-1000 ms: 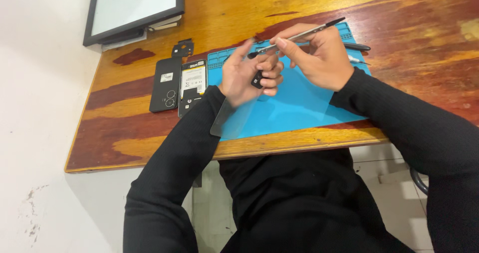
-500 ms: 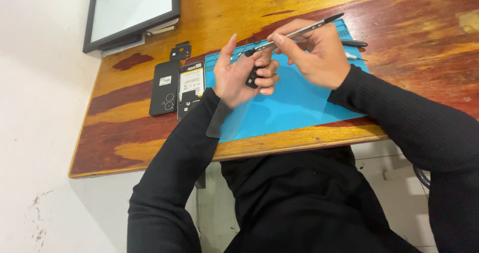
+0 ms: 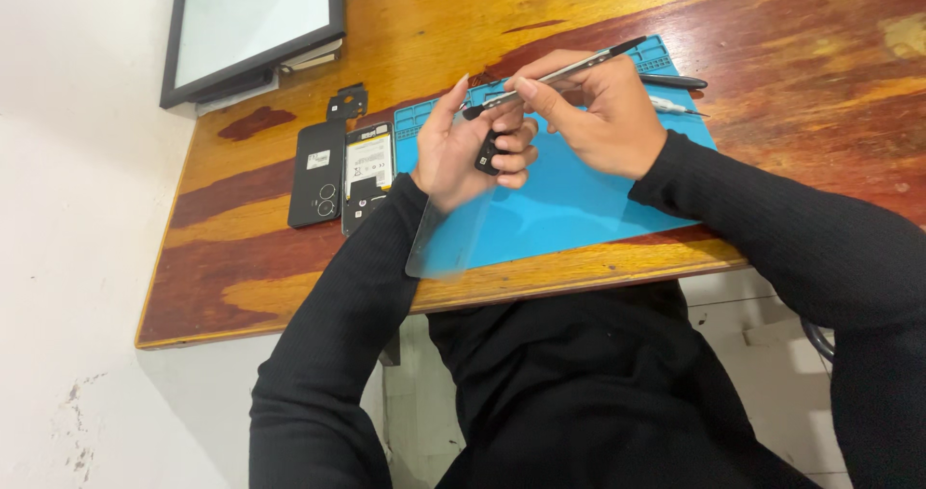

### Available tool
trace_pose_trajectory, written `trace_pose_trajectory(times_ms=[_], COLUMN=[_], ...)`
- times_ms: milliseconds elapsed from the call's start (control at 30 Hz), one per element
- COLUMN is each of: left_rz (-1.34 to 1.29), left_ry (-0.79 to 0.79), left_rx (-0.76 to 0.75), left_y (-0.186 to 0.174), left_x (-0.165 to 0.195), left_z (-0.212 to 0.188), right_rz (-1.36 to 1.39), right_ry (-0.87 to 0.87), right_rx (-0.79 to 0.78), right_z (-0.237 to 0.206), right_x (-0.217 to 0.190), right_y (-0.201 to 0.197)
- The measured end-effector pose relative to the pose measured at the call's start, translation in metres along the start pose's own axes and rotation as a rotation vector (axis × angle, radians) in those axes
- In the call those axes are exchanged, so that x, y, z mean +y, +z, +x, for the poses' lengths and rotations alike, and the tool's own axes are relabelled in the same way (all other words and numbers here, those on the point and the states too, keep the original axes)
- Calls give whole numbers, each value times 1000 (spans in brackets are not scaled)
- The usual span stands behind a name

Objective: The person uses a screwdriver to remove screws from a disassembled smartphone on a blue mat, then places the back cover onto the device. The person then uses a brush to clean a transparent screen protector.

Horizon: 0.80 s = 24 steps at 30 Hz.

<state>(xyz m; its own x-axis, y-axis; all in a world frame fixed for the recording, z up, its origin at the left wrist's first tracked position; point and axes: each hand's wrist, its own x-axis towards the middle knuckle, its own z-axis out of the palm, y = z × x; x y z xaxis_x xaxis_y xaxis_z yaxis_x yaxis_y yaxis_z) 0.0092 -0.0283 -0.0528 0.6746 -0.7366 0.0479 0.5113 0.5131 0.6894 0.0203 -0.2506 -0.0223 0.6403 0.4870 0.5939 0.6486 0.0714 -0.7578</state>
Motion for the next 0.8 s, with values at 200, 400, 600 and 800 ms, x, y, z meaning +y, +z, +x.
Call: trace_pose_trajectory(times_ms=[200,400,600,800], left_rz=[8,-17,4,4], left_ry=[5,0,-4,-18], left_rx=[15,-30,25,5], left_y=[-3,-3,-4,-5], left_x=[0,0,-1,-2], left_z=[0,-1,-2,-1], right_rz=[-8,-19,-25,-16], right_ry=[-1,-3,-9,-95], right_rx=[25,10,18,1], right_z=[1,0,-2,-1], right_x=[1,-1,-1,0], right_y=[-1,2,2,1])
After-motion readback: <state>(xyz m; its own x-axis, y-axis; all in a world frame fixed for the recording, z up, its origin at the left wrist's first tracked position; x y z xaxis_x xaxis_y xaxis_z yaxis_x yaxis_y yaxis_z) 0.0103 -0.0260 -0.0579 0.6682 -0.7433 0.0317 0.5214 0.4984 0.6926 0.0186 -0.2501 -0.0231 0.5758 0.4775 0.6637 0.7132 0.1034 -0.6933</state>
